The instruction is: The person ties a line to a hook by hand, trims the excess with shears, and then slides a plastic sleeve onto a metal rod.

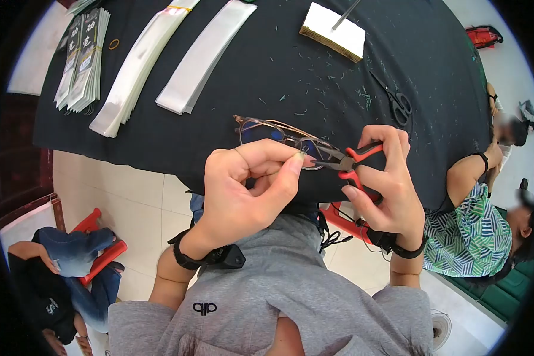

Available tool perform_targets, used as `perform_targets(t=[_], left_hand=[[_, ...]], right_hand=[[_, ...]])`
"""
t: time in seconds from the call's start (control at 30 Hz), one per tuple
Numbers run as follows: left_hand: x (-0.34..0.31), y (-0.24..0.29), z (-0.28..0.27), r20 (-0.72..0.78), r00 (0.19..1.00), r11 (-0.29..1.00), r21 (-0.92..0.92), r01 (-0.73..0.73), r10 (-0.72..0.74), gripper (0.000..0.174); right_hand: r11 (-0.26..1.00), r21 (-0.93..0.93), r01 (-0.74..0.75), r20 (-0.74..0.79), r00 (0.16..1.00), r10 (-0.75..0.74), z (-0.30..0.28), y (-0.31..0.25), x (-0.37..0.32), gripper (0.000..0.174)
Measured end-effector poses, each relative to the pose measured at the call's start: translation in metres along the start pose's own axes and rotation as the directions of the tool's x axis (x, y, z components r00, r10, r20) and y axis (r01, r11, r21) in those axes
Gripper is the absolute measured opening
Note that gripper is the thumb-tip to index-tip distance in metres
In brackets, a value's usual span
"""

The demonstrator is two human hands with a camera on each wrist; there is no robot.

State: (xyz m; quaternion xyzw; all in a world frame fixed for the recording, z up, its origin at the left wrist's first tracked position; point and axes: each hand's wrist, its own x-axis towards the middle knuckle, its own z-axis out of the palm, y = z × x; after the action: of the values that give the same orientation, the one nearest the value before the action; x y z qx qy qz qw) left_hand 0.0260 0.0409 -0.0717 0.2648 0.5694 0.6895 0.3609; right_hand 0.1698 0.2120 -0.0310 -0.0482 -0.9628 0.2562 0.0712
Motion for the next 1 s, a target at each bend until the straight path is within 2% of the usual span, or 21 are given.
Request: perform_targets(t=[0.2, 0.27, 0.63, 0.8, 0.93, 1.0], left_hand=[[-0.0008, -0.0014, 0.0019, -0.009, 0.999, 0.996, 0.072, -0.044, 0.045, 0.010], [-0.0006, 0.0008, -0.0002, 0.036, 0.997, 0.985, 0.156, -0.079, 0.074, 0.009], [-0.0010, 0.0000, 0.0007, 0.037, 0.995, 0.989, 0.112, -0.098, 0.094, 0.010], [0.0000, 0.0018, 0.0021, 0.021, 0.996, 0.990, 0.111, -0.091, 0.090, 0.009], [-0.0011, 0.0039, 0.0032, 0.011, 1.000, 0.998, 0.063, -0.026, 0.025, 0.012], [-0.0001, 0.0022, 0.0035, 0.000, 1.000, 0.999, 0.045, -0.014, 0.014, 0.012]], right_hand=[[0.999, 0.026, 0.023, 0.030, 0.999, -0.023, -0.0010, -0.0008, 0.0033, 0.019], [0.999, 0.022, 0.031, 0.036, 0.999, -0.032, -0.0016, -0.0002, 0.0037, 0.019], [0.998, -0.012, 0.067, 0.049, 0.997, -0.066, -0.0005, 0.0010, 0.0039, 0.020], [0.997, 0.002, 0.082, -0.005, 0.997, -0.082, 0.0031, 0.0039, 0.0017, 0.020], [0.996, 0.022, 0.084, -0.032, 0.996, -0.083, 0.0059, 0.0036, 0.0013, 0.020], [0.998, 0.052, 0.031, -0.027, 0.999, -0.029, 0.0027, 0.0007, 0.0017, 0.017]])
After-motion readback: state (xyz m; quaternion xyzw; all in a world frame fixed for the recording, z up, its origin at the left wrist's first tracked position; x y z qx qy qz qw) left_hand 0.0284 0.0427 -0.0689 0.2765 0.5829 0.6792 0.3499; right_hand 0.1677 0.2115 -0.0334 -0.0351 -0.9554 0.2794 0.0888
